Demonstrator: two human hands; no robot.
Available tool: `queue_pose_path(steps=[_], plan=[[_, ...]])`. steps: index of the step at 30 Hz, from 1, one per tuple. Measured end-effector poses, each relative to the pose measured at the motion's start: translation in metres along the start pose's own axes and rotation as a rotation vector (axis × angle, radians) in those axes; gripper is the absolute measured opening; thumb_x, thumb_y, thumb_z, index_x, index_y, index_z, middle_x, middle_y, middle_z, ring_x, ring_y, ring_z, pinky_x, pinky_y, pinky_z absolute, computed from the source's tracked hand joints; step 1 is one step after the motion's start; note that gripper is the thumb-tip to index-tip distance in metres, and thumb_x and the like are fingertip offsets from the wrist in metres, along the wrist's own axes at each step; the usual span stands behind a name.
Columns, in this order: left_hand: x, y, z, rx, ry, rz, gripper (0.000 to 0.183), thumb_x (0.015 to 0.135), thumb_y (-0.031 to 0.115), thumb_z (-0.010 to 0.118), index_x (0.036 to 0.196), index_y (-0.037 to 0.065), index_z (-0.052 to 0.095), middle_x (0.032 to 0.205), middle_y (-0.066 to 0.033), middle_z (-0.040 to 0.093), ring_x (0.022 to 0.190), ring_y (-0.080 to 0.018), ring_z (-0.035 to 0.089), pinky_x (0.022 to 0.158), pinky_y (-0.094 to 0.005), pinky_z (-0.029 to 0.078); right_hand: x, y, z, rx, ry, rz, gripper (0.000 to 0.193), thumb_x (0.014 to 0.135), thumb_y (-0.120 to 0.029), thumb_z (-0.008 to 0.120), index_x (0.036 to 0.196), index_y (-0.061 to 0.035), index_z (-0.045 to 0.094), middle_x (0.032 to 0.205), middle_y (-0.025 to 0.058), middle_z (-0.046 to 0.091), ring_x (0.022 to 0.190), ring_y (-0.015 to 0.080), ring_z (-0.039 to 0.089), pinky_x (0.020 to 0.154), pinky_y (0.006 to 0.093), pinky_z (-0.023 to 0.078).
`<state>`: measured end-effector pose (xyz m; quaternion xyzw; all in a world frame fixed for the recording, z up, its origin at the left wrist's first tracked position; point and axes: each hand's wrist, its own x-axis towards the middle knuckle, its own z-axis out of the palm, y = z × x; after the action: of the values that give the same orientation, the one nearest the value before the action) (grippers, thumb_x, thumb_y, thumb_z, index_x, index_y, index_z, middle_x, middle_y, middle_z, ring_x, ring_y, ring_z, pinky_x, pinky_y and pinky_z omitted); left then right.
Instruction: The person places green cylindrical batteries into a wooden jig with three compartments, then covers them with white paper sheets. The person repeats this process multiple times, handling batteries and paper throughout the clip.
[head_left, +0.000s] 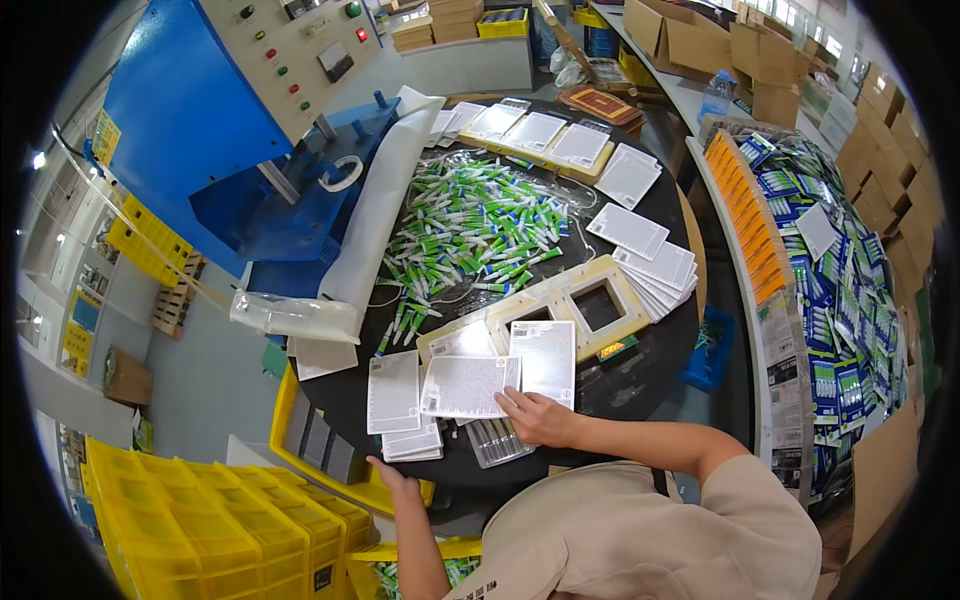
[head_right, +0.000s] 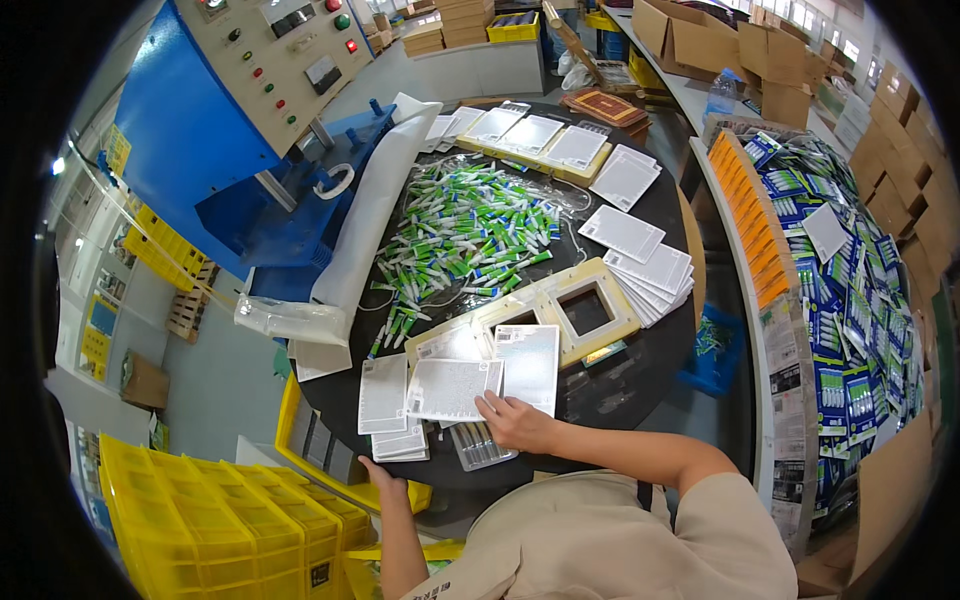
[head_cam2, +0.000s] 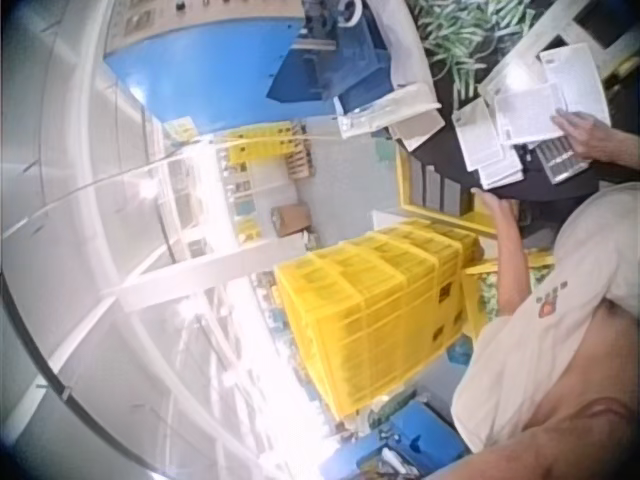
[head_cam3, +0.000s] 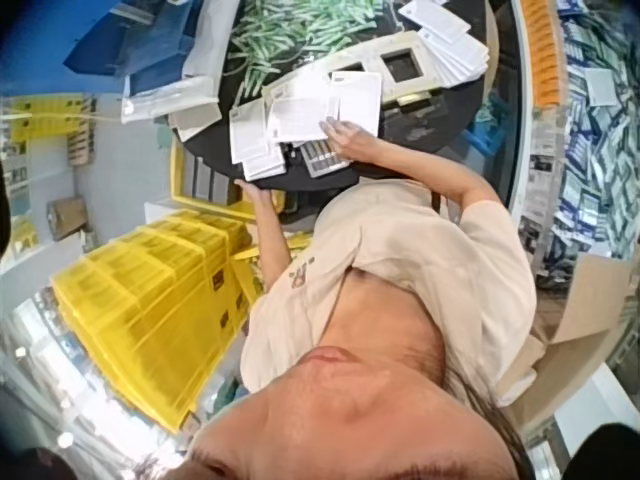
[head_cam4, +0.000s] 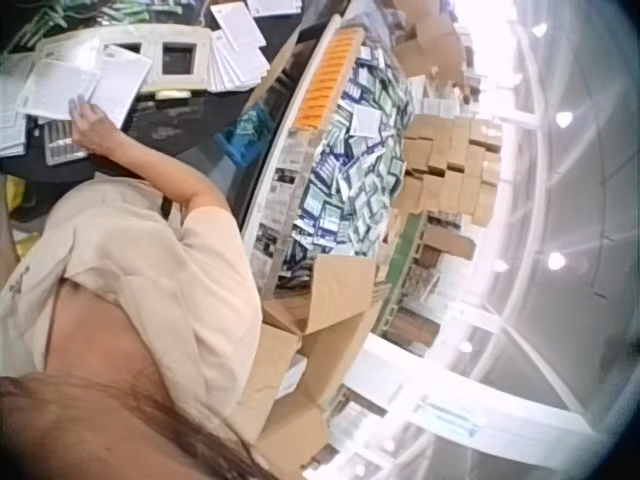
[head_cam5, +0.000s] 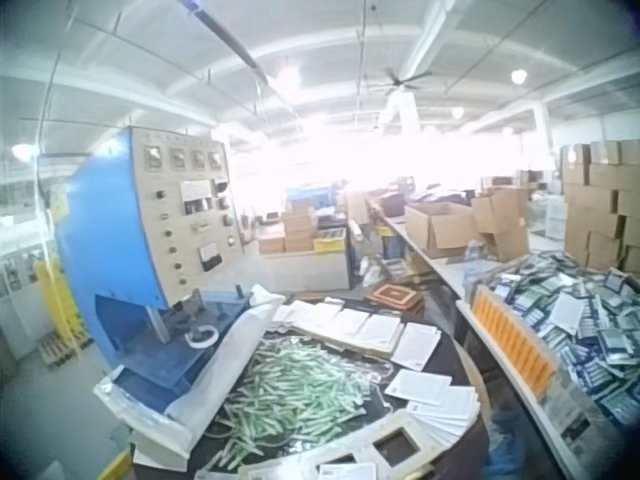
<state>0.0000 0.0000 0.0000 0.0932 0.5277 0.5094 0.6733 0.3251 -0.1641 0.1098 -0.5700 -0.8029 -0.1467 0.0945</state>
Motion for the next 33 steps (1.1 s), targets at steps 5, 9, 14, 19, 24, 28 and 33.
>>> queue_pose_path(steps=[5, 9, 14, 19, 24, 28, 33], plan=[[-0.014, -0.019, -0.01, -0.079, -0.086, 0.054, 0.069, 0.108, 0.06, 0.027, 0.15, 0.01, 0.048, 0.153, -0.0095, 0.051, 0.138, -0.0293, 0.049, 0.119, -0.0425, 0.037, -0.005, 0.015, 0.0, 0.0, 0.063, -0.108, 0.027, 0.085, -0.016, 0.061, 0.1, 0.0025, 0.075, 0.147, 0.0206, 0.051, 0.133, 0.0345, 0.052, 0.088, 0.0437, 0.057], [-0.038, -0.032, -0.007, -0.043, 0.14, 0.032, 0.069, 0.106, 0.062, 0.03, 0.154, 0.012, 0.042, 0.158, -0.007, 0.043, 0.142, -0.03, 0.045, 0.118, -0.0432, 0.036, 0.014, 0.029, 0.013, -0.082, 0.119, -0.151, 0.03, 0.087, -0.02, 0.062, 0.104, 0.0012, 0.075, 0.147, 0.0201, 0.052, 0.132, 0.0334, 0.053, 0.09, 0.0448, 0.057], [-0.063, -0.02, -0.004, 0.358, 0.427, 0.59, 0.047, 0.108, 0.042, 0.044, 0.126, -0.002, 0.049, 0.122, -0.0152, 0.054, 0.111, -0.0264, 0.054, 0.1, -0.0392, 0.042, 0.025, 0.036, 0.014, -0.066, 0.178, -0.231, 0.03, 0.086, -0.021, 0.062, 0.101, 0.0024, 0.074, 0.138, 0.022, 0.057, 0.123, 0.034, 0.058, 0.082, 0.0406, 0.06], [-0.14, -0.013, 0.05, 0.815, 0.088, 1.122, 0.028, 0.105, 0.02, 0.056, 0.119, -0.004, 0.053, 0.114, -0.0149, 0.055, 0.105, -0.0247, 0.055, 0.097, -0.0373, 0.043, 0.054, 0.064, -0.037, 0.171, 0.333, -0.112, 0.018, 0.082, -0.011, 0.064, 0.093, 0.0024, 0.069, 0.121, 0.0185, 0.063, 0.107, 0.0304, 0.065, 0.074, 0.0352, 0.062], [-0.187, -0.02, 0.09, 1.675, -0.9, 1.385, 0.036, 0.08, 0.026, 0.084, 0.105, 0.007, 0.066, 0.102, -0.0092, 0.065, 0.097, -0.0311, 0.062, 0.08, -0.0391, 0.05, -0.001, 0.165, -0.104, 0.56, 0.566, 0.508, 0.01, 0.086, -0.004, 0.068, 0.095, -0.002, 0.073, 0.096, 0.0142, 0.072, 0.091, 0.03, 0.07, 0.079, 0.0378, 0.056], [-0.18, -0.022, 0.108, 1.804, -1.037, 1.142, 0.031, 0.074, 0.026, 0.084, 0.098, 0.012, 0.071, 0.093, -0.0065, 0.066, 0.091, -0.0298, 0.064, 0.073, -0.0426, 0.049, -0.183, 0.234, -0.143, 0.958, 0.592, 1.214, 0.019, 0.094, -0.02, 0.076, 0.098, -0.0015, 0.077, 0.083, -0.0025, 0.068, 0.077, 0.0059, 0.059, 0.07, 0.0253, 0.048], [-0.171, -0.016, 0.118, 1.918, -1.146, 0.981, 0.026, 0.077, 0.027, 0.081, 0.098, 0.014, 0.071, 0.088, -0.0071, 0.065, 0.087, -0.031, 0.066, 0.072, -0.0427, 0.049, -0.518, 0.248, -0.248, 0.25, 0.705, 1.825, 0.038, 0.097, -0.027, 0.069, 0.124, -0.0006, 0.071, 0.109, 0.0053, 0.074, 0.093, 0.0147, 0.066, 0.082, 0.0288, 0.05]])
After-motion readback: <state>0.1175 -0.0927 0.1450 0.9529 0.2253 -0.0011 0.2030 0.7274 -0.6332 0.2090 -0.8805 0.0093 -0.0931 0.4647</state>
